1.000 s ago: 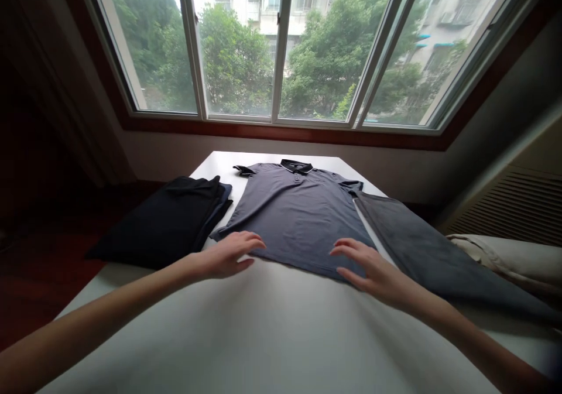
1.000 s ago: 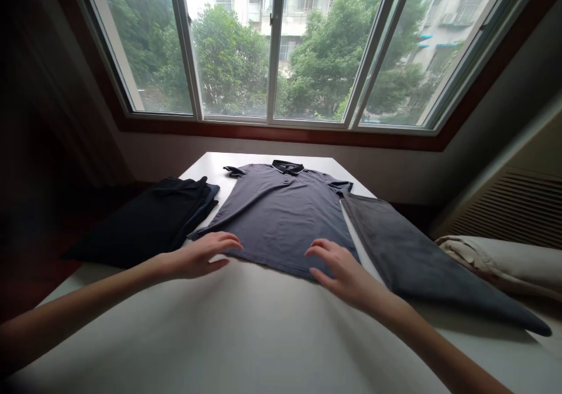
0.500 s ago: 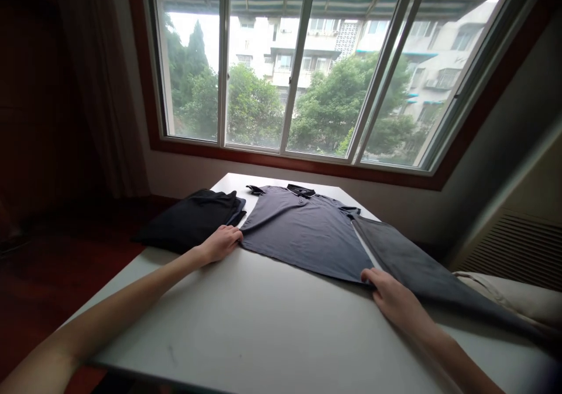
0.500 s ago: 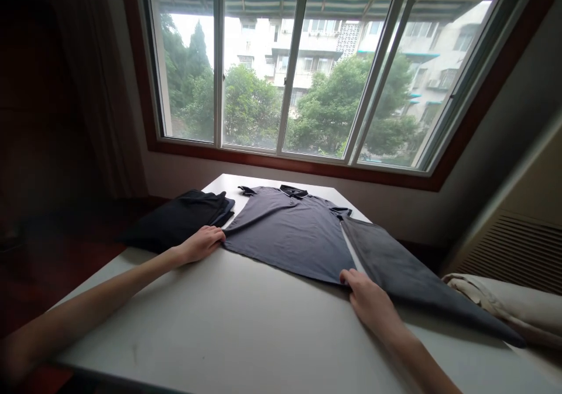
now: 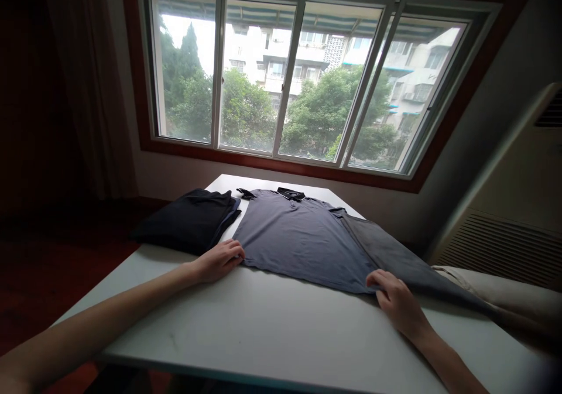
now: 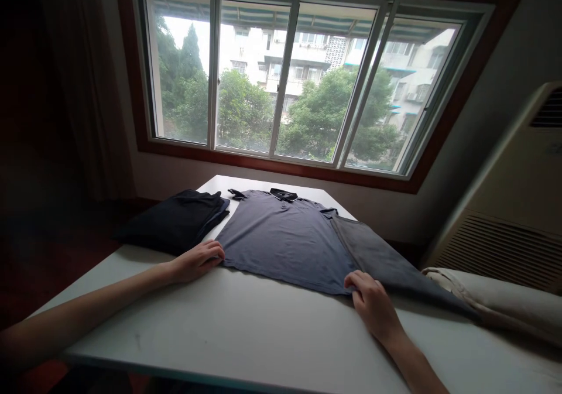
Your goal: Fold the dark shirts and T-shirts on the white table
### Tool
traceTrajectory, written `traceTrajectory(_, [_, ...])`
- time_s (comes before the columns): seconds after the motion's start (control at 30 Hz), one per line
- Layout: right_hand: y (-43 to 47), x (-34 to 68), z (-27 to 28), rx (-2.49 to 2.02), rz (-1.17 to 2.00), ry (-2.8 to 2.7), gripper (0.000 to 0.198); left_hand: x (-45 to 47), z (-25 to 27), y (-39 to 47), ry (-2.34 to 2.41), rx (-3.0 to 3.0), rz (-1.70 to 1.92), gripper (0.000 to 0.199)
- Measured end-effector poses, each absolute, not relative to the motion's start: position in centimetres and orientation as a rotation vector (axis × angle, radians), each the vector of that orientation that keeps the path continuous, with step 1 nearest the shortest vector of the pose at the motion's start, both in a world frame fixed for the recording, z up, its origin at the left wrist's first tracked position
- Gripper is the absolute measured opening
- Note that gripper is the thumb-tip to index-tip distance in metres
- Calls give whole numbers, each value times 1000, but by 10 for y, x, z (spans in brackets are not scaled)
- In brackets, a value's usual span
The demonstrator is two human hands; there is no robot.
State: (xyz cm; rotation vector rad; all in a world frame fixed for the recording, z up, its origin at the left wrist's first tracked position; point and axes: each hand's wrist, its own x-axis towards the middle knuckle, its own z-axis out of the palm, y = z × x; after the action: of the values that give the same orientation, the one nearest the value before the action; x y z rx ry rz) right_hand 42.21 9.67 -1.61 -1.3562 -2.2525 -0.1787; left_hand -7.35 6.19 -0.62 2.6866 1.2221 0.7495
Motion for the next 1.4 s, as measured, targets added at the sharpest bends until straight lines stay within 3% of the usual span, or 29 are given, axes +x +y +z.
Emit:
traceTrajectory(0.67, [93,400,-15,-1171,114,-2271,13,-74,-11,72,1227,2659,768,15])
traceTrajectory(1.4, [92,398,-14,-1157,151,-2267,12,-75,-9,72,1218,2660,747,16])
